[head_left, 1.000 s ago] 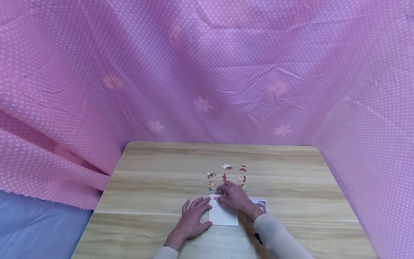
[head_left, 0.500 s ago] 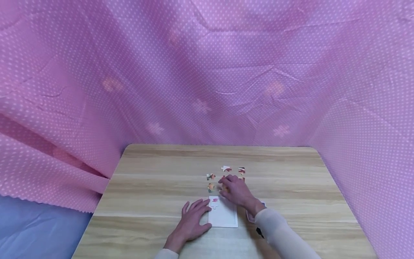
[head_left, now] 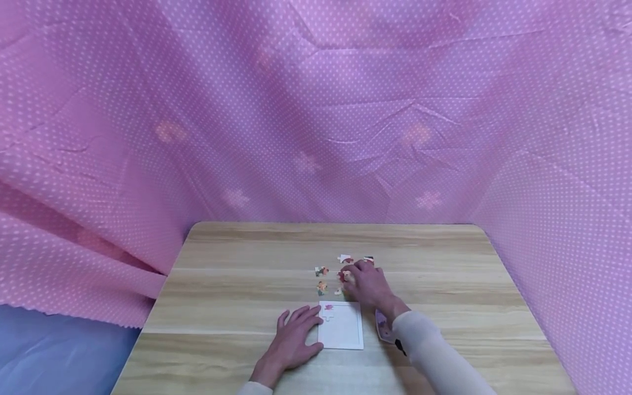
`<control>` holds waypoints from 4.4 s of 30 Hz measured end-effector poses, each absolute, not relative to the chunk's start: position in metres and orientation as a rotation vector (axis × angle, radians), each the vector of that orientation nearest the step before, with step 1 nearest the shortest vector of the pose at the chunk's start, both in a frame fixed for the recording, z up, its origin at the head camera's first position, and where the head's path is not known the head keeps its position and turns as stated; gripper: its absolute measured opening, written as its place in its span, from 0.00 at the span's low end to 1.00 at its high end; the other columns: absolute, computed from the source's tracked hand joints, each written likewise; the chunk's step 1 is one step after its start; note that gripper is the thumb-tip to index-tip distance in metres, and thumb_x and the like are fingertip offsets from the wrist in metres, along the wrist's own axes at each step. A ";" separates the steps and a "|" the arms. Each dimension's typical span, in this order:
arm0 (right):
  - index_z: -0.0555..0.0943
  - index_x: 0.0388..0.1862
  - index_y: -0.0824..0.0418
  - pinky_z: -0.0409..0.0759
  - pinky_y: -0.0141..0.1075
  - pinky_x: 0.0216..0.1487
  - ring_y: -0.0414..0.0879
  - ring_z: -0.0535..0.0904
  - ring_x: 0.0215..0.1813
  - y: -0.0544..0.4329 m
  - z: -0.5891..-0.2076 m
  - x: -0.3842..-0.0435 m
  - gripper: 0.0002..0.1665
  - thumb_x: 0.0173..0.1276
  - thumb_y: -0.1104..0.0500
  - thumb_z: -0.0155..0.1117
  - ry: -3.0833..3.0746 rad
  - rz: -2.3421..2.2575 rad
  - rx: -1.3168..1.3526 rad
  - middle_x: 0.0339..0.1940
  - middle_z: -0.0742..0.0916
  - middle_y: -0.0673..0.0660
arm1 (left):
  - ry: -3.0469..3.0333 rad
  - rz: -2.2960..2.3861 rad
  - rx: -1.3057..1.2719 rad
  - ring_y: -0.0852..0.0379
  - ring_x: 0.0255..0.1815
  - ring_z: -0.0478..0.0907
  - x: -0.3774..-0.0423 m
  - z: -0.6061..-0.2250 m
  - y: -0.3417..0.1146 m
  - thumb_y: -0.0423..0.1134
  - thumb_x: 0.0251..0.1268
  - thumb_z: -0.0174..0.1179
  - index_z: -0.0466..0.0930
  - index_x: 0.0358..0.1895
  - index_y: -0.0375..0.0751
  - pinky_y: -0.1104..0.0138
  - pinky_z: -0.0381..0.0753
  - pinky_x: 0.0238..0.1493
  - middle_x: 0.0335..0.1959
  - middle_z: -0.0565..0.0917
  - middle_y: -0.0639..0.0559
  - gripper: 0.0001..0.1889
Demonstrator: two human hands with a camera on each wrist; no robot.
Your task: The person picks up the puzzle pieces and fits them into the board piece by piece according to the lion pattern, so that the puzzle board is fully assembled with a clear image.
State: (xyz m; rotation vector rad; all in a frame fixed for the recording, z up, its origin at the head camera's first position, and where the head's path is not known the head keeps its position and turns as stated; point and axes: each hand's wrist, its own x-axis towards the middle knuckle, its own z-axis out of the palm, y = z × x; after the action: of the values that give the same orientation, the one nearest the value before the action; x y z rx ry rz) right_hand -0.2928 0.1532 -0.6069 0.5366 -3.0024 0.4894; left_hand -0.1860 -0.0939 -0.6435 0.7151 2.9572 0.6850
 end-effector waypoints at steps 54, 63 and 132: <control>0.77 0.61 0.51 0.72 0.58 0.56 0.56 0.74 0.57 0.149 -0.605 -0.361 0.25 0.64 0.52 0.59 -3.210 0.611 0.228 0.58 0.78 0.58 | 2.955 0.412 0.704 0.53 0.67 0.66 -0.201 -0.627 -0.093 0.58 0.55 0.60 0.76 0.58 0.57 0.47 0.69 0.57 0.71 0.69 0.60 0.26; 0.81 0.53 0.52 0.70 0.57 0.57 0.53 0.74 0.53 0.148 -0.608 -0.364 0.17 0.68 0.49 0.60 -3.201 0.695 0.172 0.52 0.78 0.55 | 2.951 0.418 0.693 0.53 0.68 0.66 -0.202 -0.629 -0.091 0.59 0.54 0.60 0.76 0.58 0.59 0.47 0.69 0.56 0.71 0.69 0.62 0.26; 0.82 0.49 0.55 0.69 0.34 0.22 0.42 0.70 0.21 0.146 -0.598 -0.328 0.13 0.68 0.59 0.58 -2.940 1.223 0.128 0.24 0.81 0.50 | 2.983 0.481 0.698 0.53 0.69 0.65 -0.202 -0.636 -0.098 0.59 0.54 0.61 0.76 0.58 0.58 0.46 0.67 0.59 0.71 0.69 0.62 0.26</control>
State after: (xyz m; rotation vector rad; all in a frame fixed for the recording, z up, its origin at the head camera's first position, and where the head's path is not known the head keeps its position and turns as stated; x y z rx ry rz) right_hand -0.3284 0.1464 -0.5980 0.1276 -2.9401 1.2232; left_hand -0.2024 -0.0978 -0.6363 0.6977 2.9831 0.4812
